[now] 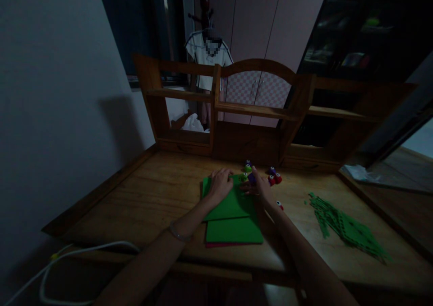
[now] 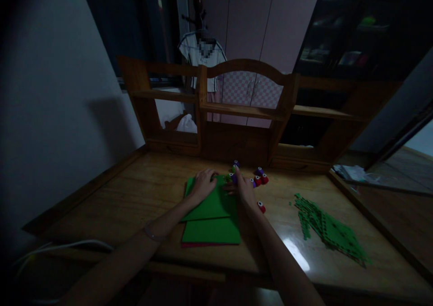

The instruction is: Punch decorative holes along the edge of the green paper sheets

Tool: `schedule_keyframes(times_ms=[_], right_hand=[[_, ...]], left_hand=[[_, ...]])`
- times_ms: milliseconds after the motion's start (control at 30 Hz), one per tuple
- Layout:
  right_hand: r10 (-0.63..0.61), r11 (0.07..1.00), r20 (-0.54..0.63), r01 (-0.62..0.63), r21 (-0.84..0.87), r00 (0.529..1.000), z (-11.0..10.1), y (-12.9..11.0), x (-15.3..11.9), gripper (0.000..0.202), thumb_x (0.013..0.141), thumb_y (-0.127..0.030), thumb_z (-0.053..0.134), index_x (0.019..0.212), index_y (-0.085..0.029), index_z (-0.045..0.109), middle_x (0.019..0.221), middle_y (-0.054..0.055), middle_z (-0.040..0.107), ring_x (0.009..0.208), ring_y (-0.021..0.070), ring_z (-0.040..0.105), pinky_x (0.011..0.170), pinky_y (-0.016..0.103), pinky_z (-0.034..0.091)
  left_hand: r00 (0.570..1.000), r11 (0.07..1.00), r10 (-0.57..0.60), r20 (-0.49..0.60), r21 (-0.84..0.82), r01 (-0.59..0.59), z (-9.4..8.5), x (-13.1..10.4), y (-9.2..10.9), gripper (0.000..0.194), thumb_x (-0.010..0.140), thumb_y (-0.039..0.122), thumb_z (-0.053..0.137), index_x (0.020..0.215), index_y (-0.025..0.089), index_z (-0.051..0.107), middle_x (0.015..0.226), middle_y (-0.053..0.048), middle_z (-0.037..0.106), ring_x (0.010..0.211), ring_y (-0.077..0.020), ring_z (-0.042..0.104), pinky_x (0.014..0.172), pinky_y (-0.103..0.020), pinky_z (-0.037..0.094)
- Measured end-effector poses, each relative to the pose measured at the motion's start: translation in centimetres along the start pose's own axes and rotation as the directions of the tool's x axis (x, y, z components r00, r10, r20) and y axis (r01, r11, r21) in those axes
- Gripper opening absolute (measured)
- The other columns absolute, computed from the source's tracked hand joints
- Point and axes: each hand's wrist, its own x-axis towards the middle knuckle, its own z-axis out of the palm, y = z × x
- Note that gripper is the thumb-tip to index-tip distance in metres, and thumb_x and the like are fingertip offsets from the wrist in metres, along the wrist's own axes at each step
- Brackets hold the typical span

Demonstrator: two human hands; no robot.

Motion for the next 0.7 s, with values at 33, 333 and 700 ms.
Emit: schedule_keyframes(times_ms=[33,333,700], right_hand=[[0.025,0.999,0.003,-0.025,0.022,1.000,-0.02,0.05,0.19,0.055,0.080,-0.064,0.049,0.096,-0.013,0.059,0.078,0.012,0.068,0.062,0.0240,0.067,0.044,0.030,0.053],[0.055,0.997,0.029,-0.057,0.052,0.998,-0.06,0.56,0.50,0.053,0.080,-0.064,0.048,0.097,-0.014,0.059,0.080,0.012,0.068,0.069,0.0263,0.068,0.048,0.033,0.055],[0.061,0.997,0.018,-0.062,0.049,0.998,0.04,0.19,0.17,0.052,0.080,-0.064,0.048,0.094,-0.016,0.059,0.080,0.012,0.068,0.071,0.0265,0.067,0.052,0.035,0.056]], left_hand=[[1.000,1.000,0.002,-0.006,0.000,-0.002,0.01,0.00,0.01,0.023,0.077,0.012,0.046,0.095,0.020,0.058,0.098,-0.003,0.061,0.099,-0.0179,0.052,0.096,-0.034,0.032],[1.000,1.000,0.009,-0.029,-0.030,-0.010,0.08,0.03,0.10,0.024,0.077,0.011,0.047,0.096,0.020,0.058,0.100,-0.003,0.061,0.100,-0.0183,0.052,0.097,-0.035,0.030],[0.998,0.999,0.026,-0.055,-0.040,-0.029,0.17,0.05,-0.10,0.025,0.077,0.011,0.046,0.097,0.020,0.058,0.101,-0.003,0.060,0.100,-0.0181,0.052,0.096,-0.034,0.031]])
